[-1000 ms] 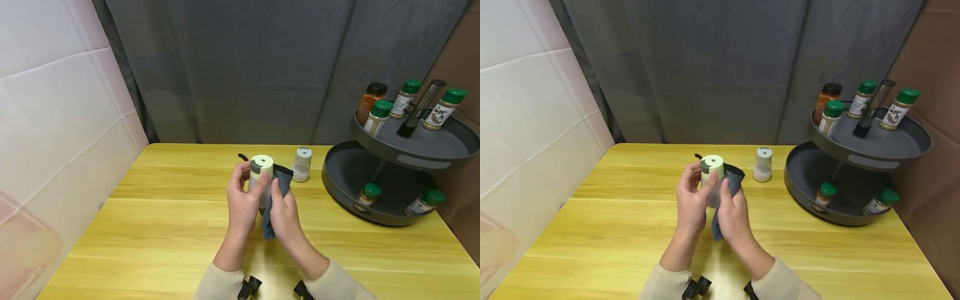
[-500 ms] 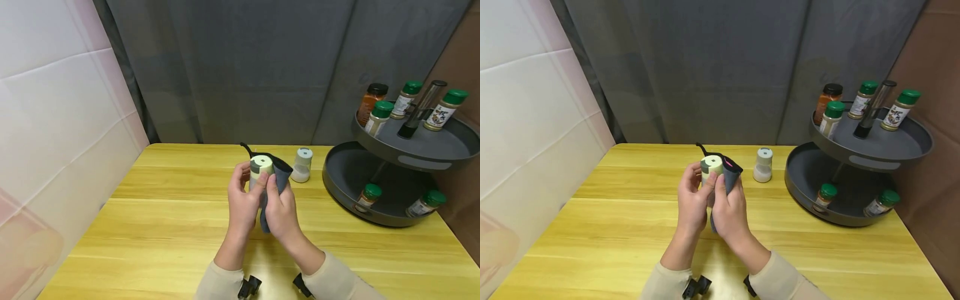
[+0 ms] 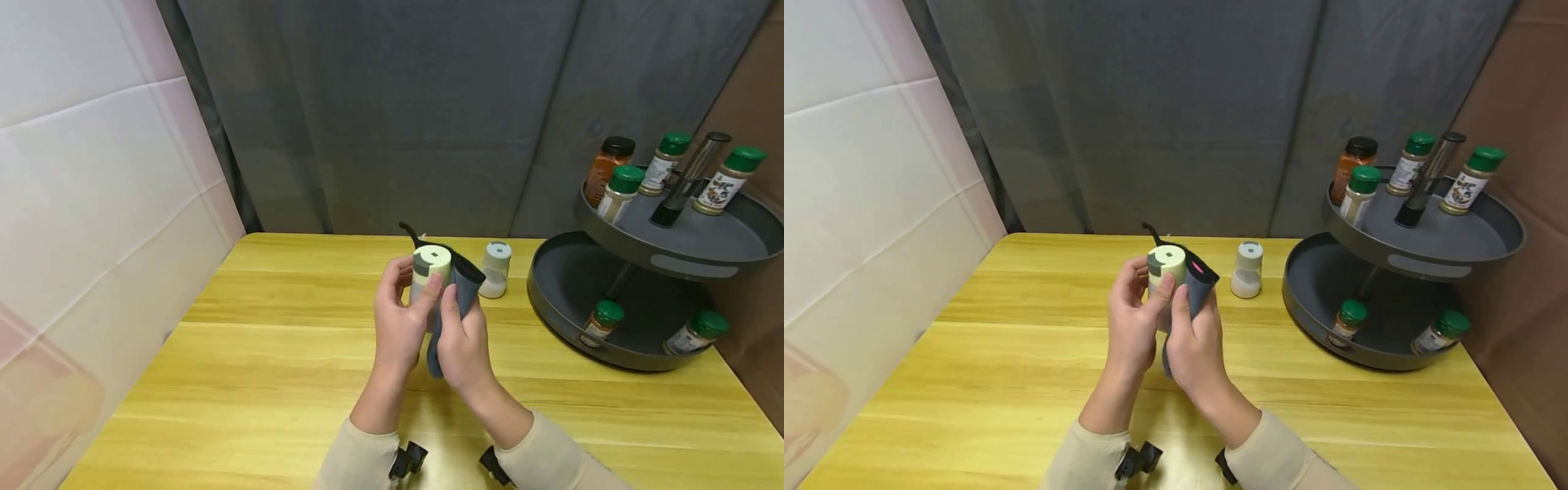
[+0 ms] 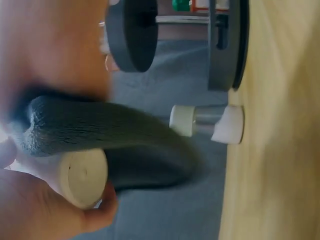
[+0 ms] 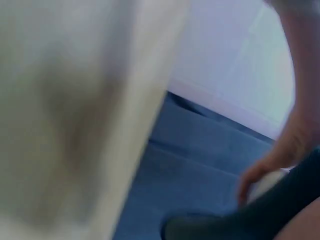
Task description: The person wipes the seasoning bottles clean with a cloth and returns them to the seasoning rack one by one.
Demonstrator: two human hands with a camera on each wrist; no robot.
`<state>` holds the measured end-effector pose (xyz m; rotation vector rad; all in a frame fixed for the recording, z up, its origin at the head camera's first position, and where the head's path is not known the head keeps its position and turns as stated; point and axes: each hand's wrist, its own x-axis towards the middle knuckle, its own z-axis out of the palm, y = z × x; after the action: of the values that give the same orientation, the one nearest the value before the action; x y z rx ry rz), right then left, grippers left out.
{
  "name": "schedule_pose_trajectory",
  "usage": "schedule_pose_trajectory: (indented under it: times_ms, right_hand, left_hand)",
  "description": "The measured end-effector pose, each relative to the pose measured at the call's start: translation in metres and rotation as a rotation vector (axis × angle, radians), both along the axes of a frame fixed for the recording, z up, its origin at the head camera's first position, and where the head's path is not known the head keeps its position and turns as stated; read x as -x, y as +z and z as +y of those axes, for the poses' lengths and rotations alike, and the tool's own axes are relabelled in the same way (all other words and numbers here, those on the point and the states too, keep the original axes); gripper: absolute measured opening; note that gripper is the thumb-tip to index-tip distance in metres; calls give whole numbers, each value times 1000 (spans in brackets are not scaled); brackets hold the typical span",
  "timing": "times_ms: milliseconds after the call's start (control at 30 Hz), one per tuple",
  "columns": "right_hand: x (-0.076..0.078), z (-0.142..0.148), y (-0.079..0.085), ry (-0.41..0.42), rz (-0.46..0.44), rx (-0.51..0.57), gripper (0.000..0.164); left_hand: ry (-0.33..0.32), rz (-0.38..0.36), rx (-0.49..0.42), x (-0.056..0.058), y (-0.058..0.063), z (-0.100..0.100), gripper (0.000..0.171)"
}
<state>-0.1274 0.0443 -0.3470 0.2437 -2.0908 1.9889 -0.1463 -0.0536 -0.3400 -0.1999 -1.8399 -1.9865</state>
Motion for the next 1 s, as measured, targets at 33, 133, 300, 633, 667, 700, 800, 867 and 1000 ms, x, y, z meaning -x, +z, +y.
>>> schedule_pose_trajectory:
  times_ms: [33, 133, 300, 633, 667, 700, 800, 867, 1000]
  right_hand:
    - [1, 1, -1, 9, -47, 1, 48]
    - [4, 5, 7, 18, -128, -3, 54]
    - [2, 0, 23, -33, 46, 12, 40]
    - [1, -6, -6, -16, -118, -52, 52]
    - [2, -5, -2, -21, -121, -49, 52]
    - [3, -4, 3, -23, -101, -36, 51]
    - [4, -6, 17, -38, 46, -19, 44]
    - [4, -8, 22, -50, 145, -24, 42]
    - [0, -13, 12, -75, 150, -85, 47]
  left_hand:
    - [3, 1, 6, 1, 2, -1, 35]
    - [2, 11, 28, 1, 3, -3, 35]
    - [-24, 25, 27, -1, -2, 1, 32]
    - [40, -12, -13, 0, -3, -6, 33]
    - [39, -3, -7, 0, -3, -6, 33]
    - [34, 5, 1, 0, -3, -5, 32]
    - [10, 26, 6, 1, -3, -4, 31]
    - [0, 29, -3, 1, -3, -3, 31]
    - [6, 19, -26, 3, -1, -3, 32]
